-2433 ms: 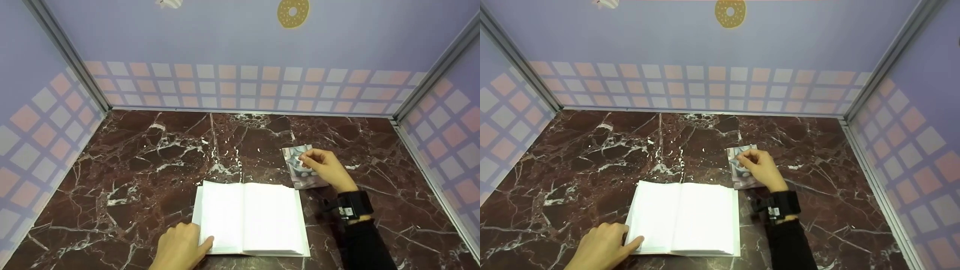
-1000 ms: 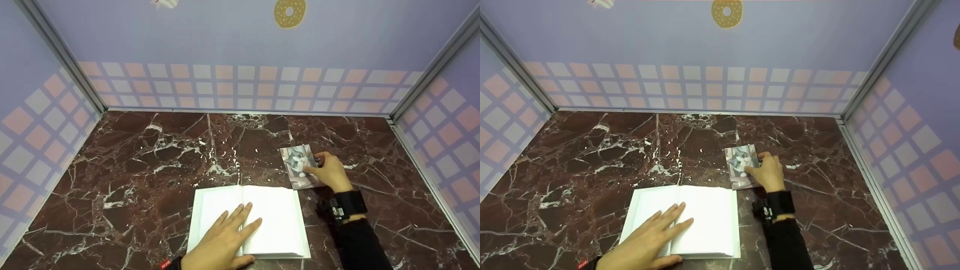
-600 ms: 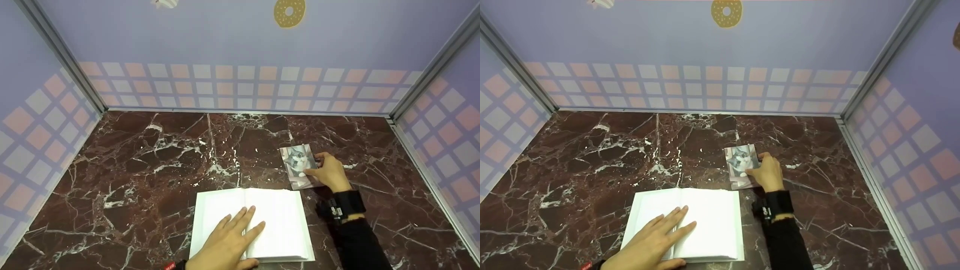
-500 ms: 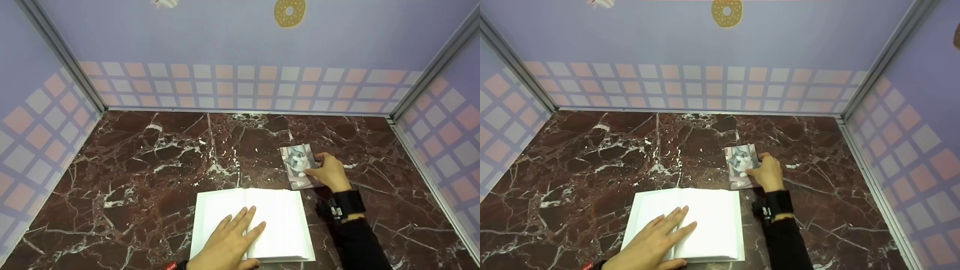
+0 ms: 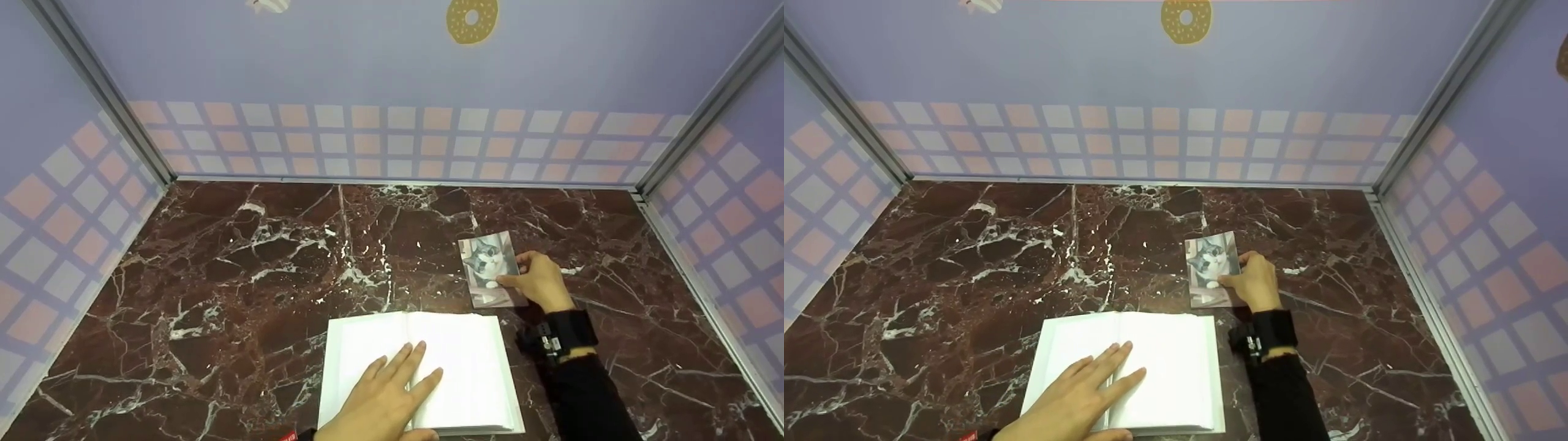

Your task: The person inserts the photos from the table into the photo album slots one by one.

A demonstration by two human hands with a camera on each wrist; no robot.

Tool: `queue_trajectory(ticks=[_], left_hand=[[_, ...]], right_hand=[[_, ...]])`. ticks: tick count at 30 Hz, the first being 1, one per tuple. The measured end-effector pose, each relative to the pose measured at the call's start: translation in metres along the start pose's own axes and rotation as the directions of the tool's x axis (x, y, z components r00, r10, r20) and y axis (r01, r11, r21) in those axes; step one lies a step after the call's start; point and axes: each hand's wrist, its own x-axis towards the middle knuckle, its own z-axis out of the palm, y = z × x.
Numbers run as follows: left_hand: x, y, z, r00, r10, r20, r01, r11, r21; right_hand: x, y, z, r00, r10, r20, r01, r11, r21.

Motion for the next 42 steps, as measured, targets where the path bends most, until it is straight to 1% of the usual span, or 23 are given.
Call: queue_trajectory(ticks=[5,11,15,18,23,30,37,42], left_hand=[[0.001,0.004,0.001,1.000,-0.001,0.010,0.001,1.000,0.003],[0.004,0.008,0.005,0.999,0.025,-0.029,-0.023,0.998,0.061],[0.007,0.009,0.006,0.999,0.023,-0.028,-0.021,0.998,0.059],[0.008,0.010,0.006,1.000,0.013,-0.026,-0.011,0.999,0.047],[0.008,0.012,0.007,0.998,0.016,-0.056,-0.013,0.998,0.054],[0.010,0.013,0.008,0.997,0.033,-0.074,-0.027,0.996,0.086],[0.010,0.015,0.006,0.999,0.017,-0.032,-0.013,0.996,0.093],[0.009,0.015,0.007,0.995,0.044,-0.085,-0.032,0.990,0.135]], right_hand=[[-0.001,0.002,0.001,1.000,-0.014,0.002,0.014,1.000,0.023],[-0.001,0.006,0.000,0.998,-0.032,-0.057,0.036,0.998,0.055],[0.001,0.006,-0.001,0.995,-0.047,-0.087,0.053,0.997,0.065],[0.001,0.006,-0.002,0.994,-0.042,-0.101,0.048,0.997,0.061],[0.001,0.007,-0.004,0.993,-0.033,-0.115,0.039,0.998,0.054],[0.002,0.009,-0.004,0.992,-0.033,-0.125,0.041,0.998,0.055],[0.002,0.010,-0.005,0.992,-0.035,-0.124,0.040,0.998,0.044],[0.003,0.010,-0.005,0.990,-0.028,-0.140,0.034,0.999,0.034]])
